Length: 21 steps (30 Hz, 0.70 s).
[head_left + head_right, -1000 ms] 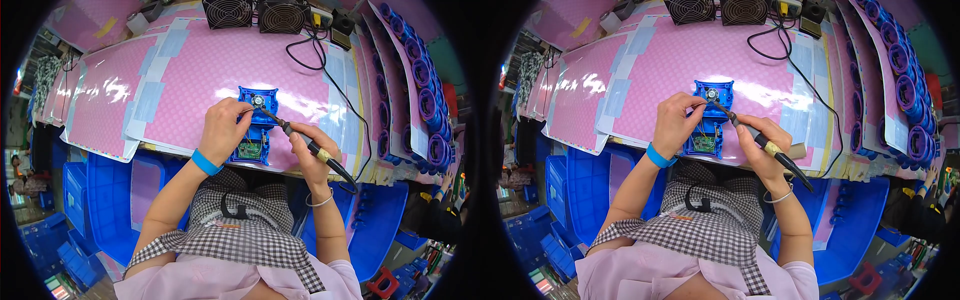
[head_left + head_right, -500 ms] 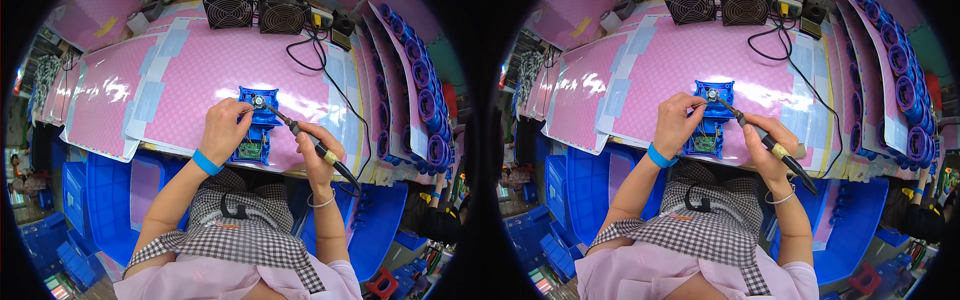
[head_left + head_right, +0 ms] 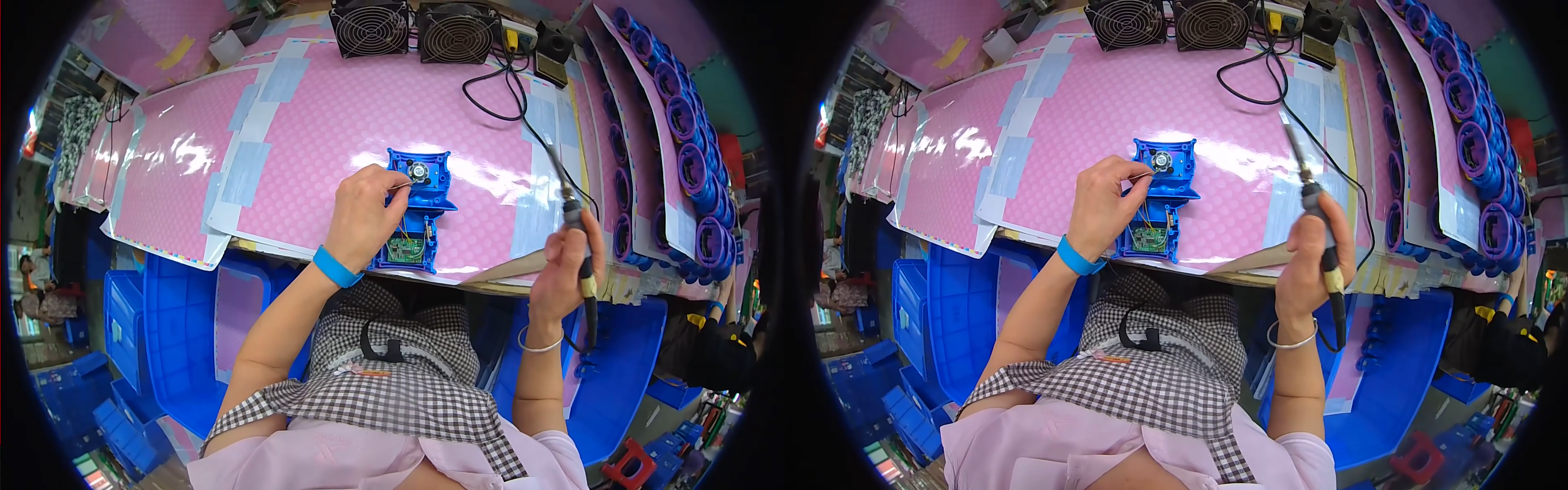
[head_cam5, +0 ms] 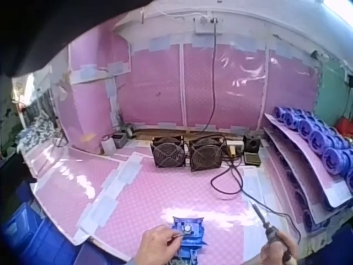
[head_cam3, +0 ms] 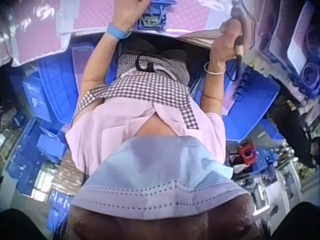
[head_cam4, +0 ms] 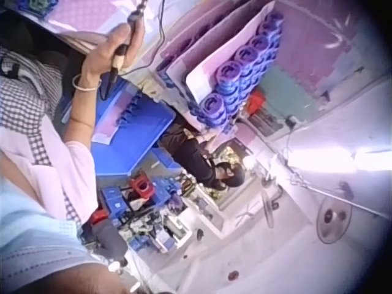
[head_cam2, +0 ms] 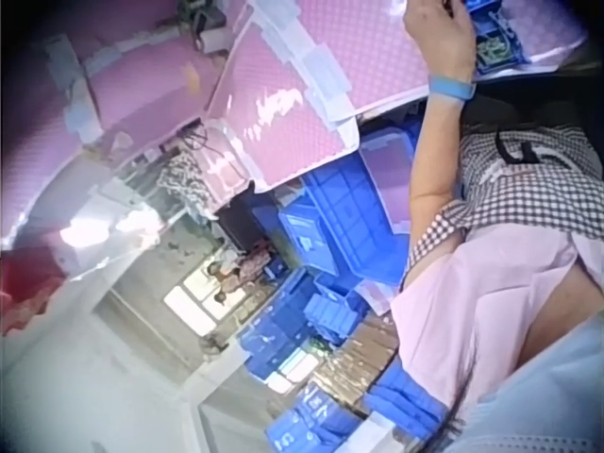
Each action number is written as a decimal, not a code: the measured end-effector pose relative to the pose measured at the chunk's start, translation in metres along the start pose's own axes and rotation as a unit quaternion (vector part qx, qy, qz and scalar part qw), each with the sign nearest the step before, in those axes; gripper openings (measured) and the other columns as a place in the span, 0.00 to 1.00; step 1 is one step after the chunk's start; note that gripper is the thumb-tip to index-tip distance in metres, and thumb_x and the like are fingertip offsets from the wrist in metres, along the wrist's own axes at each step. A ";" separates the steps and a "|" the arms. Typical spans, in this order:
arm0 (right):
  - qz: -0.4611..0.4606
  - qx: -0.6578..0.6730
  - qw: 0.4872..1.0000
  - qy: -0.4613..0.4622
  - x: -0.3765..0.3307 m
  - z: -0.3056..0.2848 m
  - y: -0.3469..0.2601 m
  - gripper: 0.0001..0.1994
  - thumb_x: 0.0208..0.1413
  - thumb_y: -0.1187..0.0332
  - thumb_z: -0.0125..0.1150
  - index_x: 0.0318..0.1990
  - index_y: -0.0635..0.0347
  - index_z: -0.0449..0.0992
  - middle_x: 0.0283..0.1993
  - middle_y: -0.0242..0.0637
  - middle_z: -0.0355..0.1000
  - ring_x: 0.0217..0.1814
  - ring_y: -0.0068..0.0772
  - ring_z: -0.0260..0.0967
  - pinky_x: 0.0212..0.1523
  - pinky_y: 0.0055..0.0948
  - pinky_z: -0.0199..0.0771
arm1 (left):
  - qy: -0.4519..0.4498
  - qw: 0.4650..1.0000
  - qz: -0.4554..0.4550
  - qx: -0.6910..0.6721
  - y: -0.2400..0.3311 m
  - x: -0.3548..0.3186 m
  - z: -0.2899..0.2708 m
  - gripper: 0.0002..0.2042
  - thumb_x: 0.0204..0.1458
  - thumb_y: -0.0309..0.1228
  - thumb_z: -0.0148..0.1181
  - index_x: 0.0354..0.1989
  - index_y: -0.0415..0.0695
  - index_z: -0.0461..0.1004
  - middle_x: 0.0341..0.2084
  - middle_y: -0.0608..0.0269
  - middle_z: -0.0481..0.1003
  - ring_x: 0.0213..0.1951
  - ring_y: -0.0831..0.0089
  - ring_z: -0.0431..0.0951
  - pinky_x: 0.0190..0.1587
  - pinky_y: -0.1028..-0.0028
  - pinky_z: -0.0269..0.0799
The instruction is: Soldering wires onto cooling fan components at a factory workstation.
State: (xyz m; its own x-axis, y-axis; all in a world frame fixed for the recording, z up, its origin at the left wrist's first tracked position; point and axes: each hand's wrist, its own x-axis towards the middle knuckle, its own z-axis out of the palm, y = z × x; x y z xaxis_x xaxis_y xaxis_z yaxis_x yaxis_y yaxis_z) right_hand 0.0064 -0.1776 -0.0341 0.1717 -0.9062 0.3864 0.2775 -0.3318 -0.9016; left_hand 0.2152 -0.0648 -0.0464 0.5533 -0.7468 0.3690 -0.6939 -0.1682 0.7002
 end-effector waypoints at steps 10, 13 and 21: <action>-0.048 0.048 0.997 0.023 0.022 -0.002 -0.034 0.20 0.61 0.54 0.47 0.52 0.60 0.66 0.16 0.26 0.57 0.15 0.14 0.48 0.14 0.16 0.47 | -0.168 0.955 0.074 0.233 0.044 -0.008 0.013 0.16 0.47 0.41 0.61 0.24 0.38 0.71 0.22 0.52 0.74 0.26 0.56 0.76 0.27 0.61 0.71; -0.095 0.033 0.995 -0.027 0.027 0.006 -0.035 0.18 0.62 0.55 0.47 0.50 0.60 0.67 0.16 0.31 0.64 0.13 0.15 0.54 0.13 0.15 0.50 | -0.179 0.953 0.081 0.232 0.034 -0.007 0.009 0.12 0.47 0.36 0.58 0.21 0.40 0.70 0.17 0.49 0.73 0.23 0.52 0.75 0.25 0.57 0.69; -0.185 -0.173 0.934 0.253 0.090 -0.071 -0.094 0.09 0.62 0.66 0.51 0.38 0.62 0.72 0.28 0.38 0.74 0.17 0.20 0.65 0.17 0.17 0.62 | -0.024 0.899 -0.009 0.437 -0.132 0.015 -0.125 0.10 0.48 0.30 0.56 0.38 0.42 0.76 0.30 0.48 0.75 0.35 0.50 0.74 0.38 0.57 0.68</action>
State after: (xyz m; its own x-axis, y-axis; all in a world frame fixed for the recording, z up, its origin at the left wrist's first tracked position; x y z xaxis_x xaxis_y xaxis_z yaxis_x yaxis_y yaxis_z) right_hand -0.0716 -0.2470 0.0715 -0.3690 -0.6912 0.6214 -0.1080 -0.6321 -0.7673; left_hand 0.3731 0.0264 -0.0566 0.5625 -0.7620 0.3209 -0.7935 -0.6066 -0.0494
